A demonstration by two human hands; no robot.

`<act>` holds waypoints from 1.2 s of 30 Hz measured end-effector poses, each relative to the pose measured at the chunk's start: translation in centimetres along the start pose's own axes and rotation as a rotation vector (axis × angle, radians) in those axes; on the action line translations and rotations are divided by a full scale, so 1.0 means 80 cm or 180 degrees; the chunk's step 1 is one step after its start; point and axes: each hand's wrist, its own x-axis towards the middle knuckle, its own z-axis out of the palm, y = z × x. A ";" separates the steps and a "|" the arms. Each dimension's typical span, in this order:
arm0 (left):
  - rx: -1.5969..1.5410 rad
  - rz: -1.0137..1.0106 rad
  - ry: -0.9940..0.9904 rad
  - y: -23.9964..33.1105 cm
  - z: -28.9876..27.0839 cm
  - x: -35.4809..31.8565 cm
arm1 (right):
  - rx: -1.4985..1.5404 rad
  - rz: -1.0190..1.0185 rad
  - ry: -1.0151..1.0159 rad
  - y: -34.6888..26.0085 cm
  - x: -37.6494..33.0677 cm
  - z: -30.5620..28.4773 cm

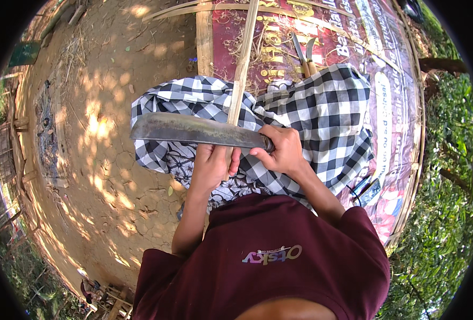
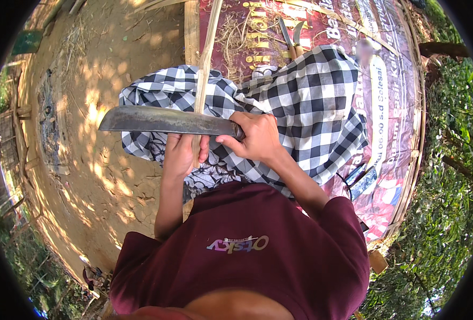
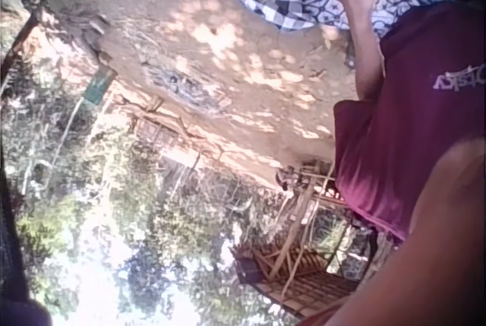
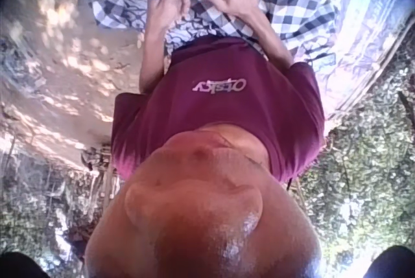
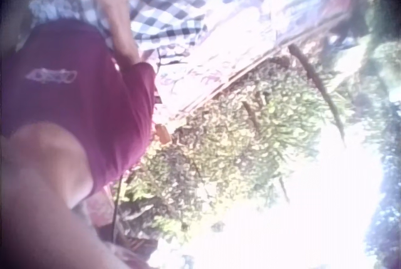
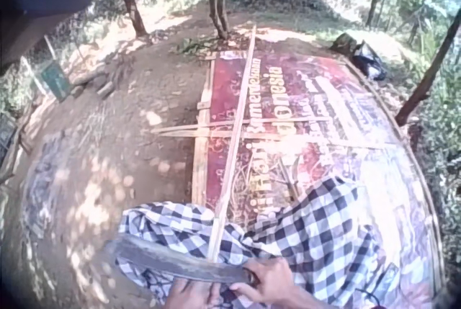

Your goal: The person shaves and thins a bamboo strip with a large knife, moving the blade along the length of the wood to remove thin shavings.

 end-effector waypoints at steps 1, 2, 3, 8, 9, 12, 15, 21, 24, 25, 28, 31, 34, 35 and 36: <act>-0.0130 -0.0081 -0.0047 0.003 0.002 -0.001 | 0.0007 0.0031 0.0052 0.003 0.002 -0.002; -0.0151 -0.0131 -0.0043 0.007 0.003 -0.003 | -0.0023 0.0240 0.0047 0.003 0.003 -0.005; -0.0138 -0.0155 -0.0174 0.008 0.003 -0.004 | -0.0118 0.0389 0.0112 0.004 0.005 -0.008; -0.0108 -0.0093 -0.0563 0.005 -0.009 -0.001 | 0.0256 0.0750 0.0218 0.016 0.012 -0.017; -0.0056 0.0013 -0.0534 0.002 -0.010 -0.001 | 0.0362 0.0852 0.0188 0.016 0.011 -0.018; -0.0266 0.0155 -0.0101 0.011 -0.019 -0.008 | 0.0321 0.0823 0.0172 0.015 0.005 -0.017; -0.0290 0.0441 0.0416 0.016 -0.035 -0.009 | 0.0231 0.0732 0.0062 0.013 0.002 -0.015; 0.0244 0.1342 0.1286 0.025 -0.033 -0.022 | 0.0164 0.0655 -0.0097 0.004 0.007 -0.009; 0.0454 0.1420 0.0812 0.042 -0.026 -0.030 | 0.0224 0.0477 -0.0124 -0.004 0.011 -0.003; 0.0473 0.1431 0.0610 0.044 -0.024 -0.031 | 0.0254 0.0405 -0.0115 -0.007 0.012 -0.001; 0.0405 0.1224 0.0655 0.040 -0.026 -0.027 | 0.0355 0.0366 -0.0118 -0.016 0.021 0.005; 0.0265 0.0942 0.0892 0.030 -0.029 -0.022 | 0.0398 0.0382 -0.0096 -0.018 0.024 0.011; -0.0162 0.0847 0.1098 0.009 -0.042 -0.016 | 0.0554 0.0516 -0.0129 -0.018 0.026 0.012; -0.0354 0.0834 0.1145 0.005 -0.043 -0.014 | 0.0619 0.0585 -0.0151 -0.017 0.025 0.011; -0.0203 0.0821 0.1377 0.000 -0.039 -0.012 | 0.0649 0.0581 -0.0159 -0.017 0.023 0.011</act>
